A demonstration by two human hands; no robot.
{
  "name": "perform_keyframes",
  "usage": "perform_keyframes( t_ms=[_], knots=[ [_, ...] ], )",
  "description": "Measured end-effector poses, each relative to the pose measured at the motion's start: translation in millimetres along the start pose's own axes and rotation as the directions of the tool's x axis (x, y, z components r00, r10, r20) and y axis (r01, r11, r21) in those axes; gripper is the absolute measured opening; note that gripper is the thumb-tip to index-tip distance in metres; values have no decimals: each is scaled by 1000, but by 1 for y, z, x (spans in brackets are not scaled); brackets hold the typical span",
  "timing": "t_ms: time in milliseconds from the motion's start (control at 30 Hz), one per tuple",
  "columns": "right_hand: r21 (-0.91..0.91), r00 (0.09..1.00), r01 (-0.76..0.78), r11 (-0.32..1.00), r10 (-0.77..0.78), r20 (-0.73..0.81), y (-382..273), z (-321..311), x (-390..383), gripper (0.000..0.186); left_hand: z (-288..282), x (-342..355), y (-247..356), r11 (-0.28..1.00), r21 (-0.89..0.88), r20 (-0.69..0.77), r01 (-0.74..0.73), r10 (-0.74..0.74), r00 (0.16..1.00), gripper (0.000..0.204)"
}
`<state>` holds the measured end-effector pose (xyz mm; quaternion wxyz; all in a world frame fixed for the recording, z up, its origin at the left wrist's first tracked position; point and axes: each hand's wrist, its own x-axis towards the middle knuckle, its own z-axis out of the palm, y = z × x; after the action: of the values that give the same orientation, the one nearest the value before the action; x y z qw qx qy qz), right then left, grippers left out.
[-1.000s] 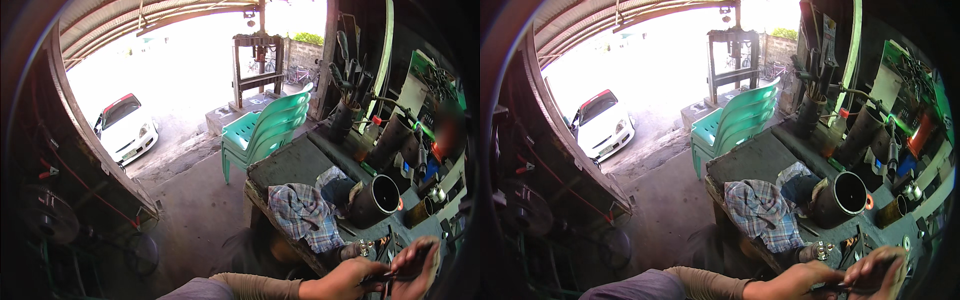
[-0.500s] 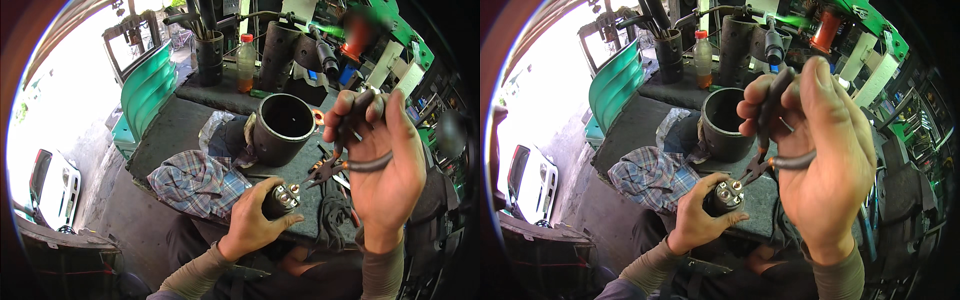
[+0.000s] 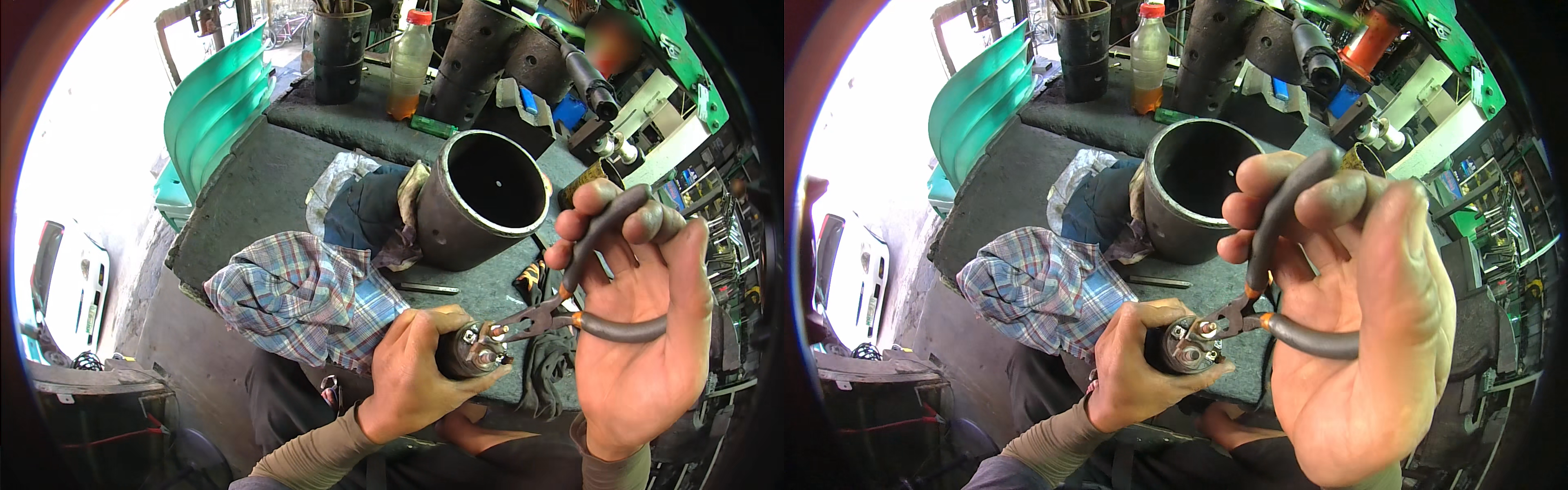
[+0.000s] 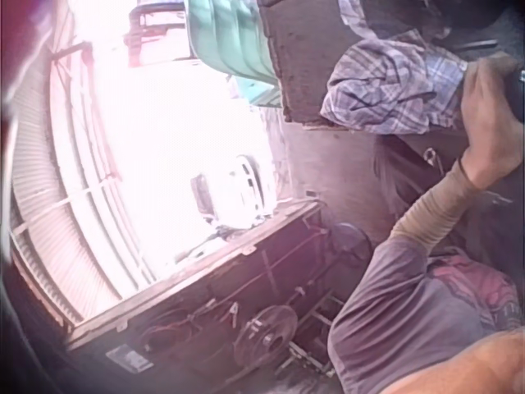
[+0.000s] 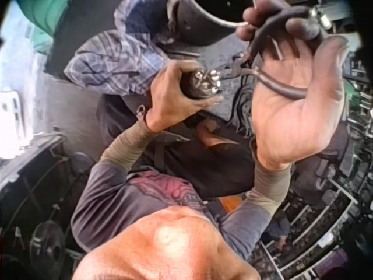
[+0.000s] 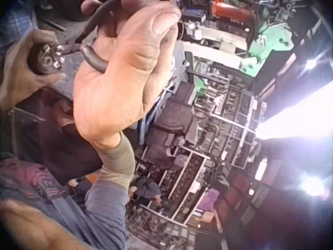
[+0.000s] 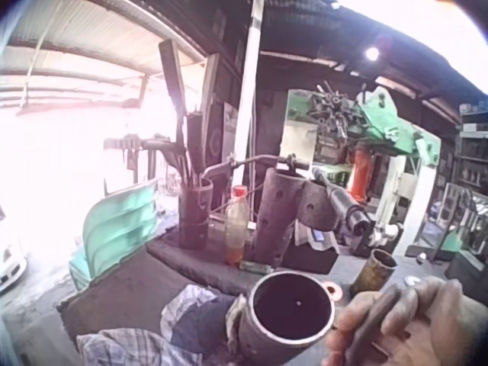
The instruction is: The person uses pliers to adjust small metal contacts on a cylindrical electrical component. They then use a soldering iron to heat the contacts, producing smoke, and continue to adjust the contacts with pliers. The person wipes the component with a cloth during the process.
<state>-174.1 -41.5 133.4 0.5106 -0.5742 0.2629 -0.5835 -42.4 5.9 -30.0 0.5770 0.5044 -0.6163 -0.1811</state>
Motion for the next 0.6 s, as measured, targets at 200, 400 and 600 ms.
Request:
perform_keyframes(
  t_ms=[200, 400, 600],
  knots=[
    [-30, 1000, 14, 999, -14, 10, -5, -2, -3, 48, 5, 0, -2, 999, -35, -6, -24, 24, 1000, 75],
    [-58, 999, 37, 998, -36, 19, -2, -1, -8, 47, 2, 0, -3, 999, -21, -16, -31, 31, 999, 78],
    [-69, 997, 34, 997, -29, 75, -3, -6, -10, 45, 5, -1, -4, 999, -4, -32, -48, 48, 998, 79]
  ],
)
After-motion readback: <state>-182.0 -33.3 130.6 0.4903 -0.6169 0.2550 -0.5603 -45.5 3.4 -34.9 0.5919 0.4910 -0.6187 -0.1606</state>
